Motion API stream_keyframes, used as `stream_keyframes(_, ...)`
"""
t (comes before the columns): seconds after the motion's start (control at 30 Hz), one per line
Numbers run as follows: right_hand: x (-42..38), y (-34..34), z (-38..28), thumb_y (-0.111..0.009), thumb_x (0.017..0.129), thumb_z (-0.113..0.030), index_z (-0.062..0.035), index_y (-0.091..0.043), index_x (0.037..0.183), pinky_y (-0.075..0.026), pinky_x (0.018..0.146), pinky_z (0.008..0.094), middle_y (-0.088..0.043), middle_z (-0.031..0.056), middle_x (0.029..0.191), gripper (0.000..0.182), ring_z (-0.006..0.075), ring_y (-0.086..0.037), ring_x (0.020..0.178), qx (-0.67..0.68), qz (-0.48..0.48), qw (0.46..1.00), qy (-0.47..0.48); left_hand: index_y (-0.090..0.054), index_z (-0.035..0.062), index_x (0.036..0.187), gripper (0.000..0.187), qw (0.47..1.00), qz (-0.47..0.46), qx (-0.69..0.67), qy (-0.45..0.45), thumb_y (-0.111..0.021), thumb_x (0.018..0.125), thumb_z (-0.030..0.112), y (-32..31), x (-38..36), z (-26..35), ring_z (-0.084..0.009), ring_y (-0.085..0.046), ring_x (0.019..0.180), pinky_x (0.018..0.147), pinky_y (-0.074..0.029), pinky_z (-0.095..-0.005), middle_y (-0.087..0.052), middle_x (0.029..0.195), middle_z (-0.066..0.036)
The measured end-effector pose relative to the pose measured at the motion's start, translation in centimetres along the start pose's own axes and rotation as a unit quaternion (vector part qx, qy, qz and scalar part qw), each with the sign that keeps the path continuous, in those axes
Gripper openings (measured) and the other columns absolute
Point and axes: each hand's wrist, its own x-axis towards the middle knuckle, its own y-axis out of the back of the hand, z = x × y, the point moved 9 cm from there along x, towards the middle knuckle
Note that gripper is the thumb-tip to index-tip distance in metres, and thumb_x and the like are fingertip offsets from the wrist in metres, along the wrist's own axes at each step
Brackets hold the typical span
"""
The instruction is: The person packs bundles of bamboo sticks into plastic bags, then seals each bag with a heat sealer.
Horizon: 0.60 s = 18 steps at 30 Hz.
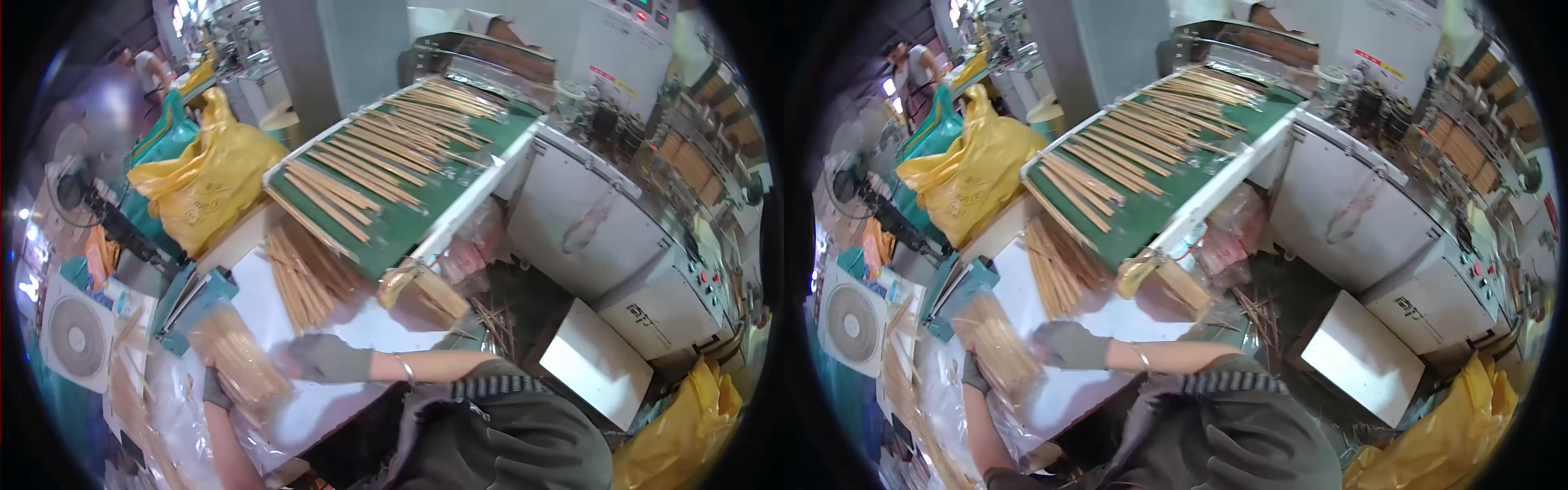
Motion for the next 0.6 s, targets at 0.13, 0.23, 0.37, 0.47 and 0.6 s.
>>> stream_keyframes(0.13, 3.1, -10.7, 6.4, -0.049, 0.083, -0.038, 0.0010, -0.053, 0.103, -0.045, 0.074, 0.0416, -0.057, 0.0219, 0.096, 0.044, 0.0373, -0.057, 0.082, 0.070, -0.122, 0.976, -0.164, -0.048, 0.0052, 0.120, 0.052, 0.999, -0.014, -0.053, 0.000, -0.054, 0.084, 0.043, -0.6, 0.4, -0.1, -0.0274, -0.056, 0.100, 0.087, -0.048, -0.0408, -0.056, 0.113, -0.013)
stream_keyframes(0.23, 2.0, -13.7, 6.9, -0.048, 0.084, -0.041, 0.0041, -0.046, 0.116, -0.043, 0.082, 0.0403, -0.054, 0.0254, 0.105, 0.056, 0.0390, -0.055, 0.091, 0.162, -0.141, 0.952, -0.217, -0.047, 0.0047, 0.121, 0.049, 1.000, -0.022, -0.010, 0.001, -0.056, 0.084, 0.035, -0.3, 2.1, -1.2, -0.0285, -0.054, 0.103, 0.088, -0.047, -0.0423, -0.055, 0.114, -0.014)
stream_keyframes(0.37, -0.1, -10.7, 4.2, -0.051, 0.083, -0.041, 0.0059, -0.032, 0.128, -0.038, 0.092, 0.0371, -0.051, 0.0272, 0.114, 0.068, 0.0361, -0.051, 0.106, 0.217, -0.145, 0.942, -0.212, -0.041, 0.0020, 0.124, 0.052, 0.994, -0.085, -0.058, -0.047, -0.056, 0.081, 0.026, -2.7, 0.0, -2.5, -0.0295, -0.052, 0.105, 0.089, -0.047, -0.0420, -0.051, 0.118, -0.015)
stream_keyframes(0.47, -1.6, -7.3, 0.6, -0.055, 0.082, -0.037, 0.0047, -0.028, 0.131, -0.038, 0.093, 0.0373, -0.048, 0.0262, 0.119, 0.070, 0.0325, -0.048, 0.112, 0.260, -0.164, 0.933, -0.188, -0.042, 0.0047, 0.125, 0.055, 0.994, -0.101, -0.015, -0.040, -0.057, 0.081, 0.036, 4.6, 1.0, -7.3, -0.0193, -0.053, 0.102, 0.086, -0.047, -0.0352, -0.054, 0.113, -0.009)
stream_keyframes(0.6, -3.4, -8.3, -1.8, -0.062, 0.081, -0.020, 0.0026, -0.018, 0.136, -0.040, 0.092, 0.0340, -0.048, 0.0169, 0.120, 0.074, 0.0218, -0.048, 0.109, 0.371, -0.271, 0.873, -0.164, -0.051, -0.0003, 0.111, 0.045, 0.983, 0.075, -0.010, -0.169, -0.066, 0.073, 0.018, -2.0, -9.7, -4.8, -0.0160, -0.059, 0.079, 0.068, -0.051, -0.0283, -0.059, 0.095, -0.007)
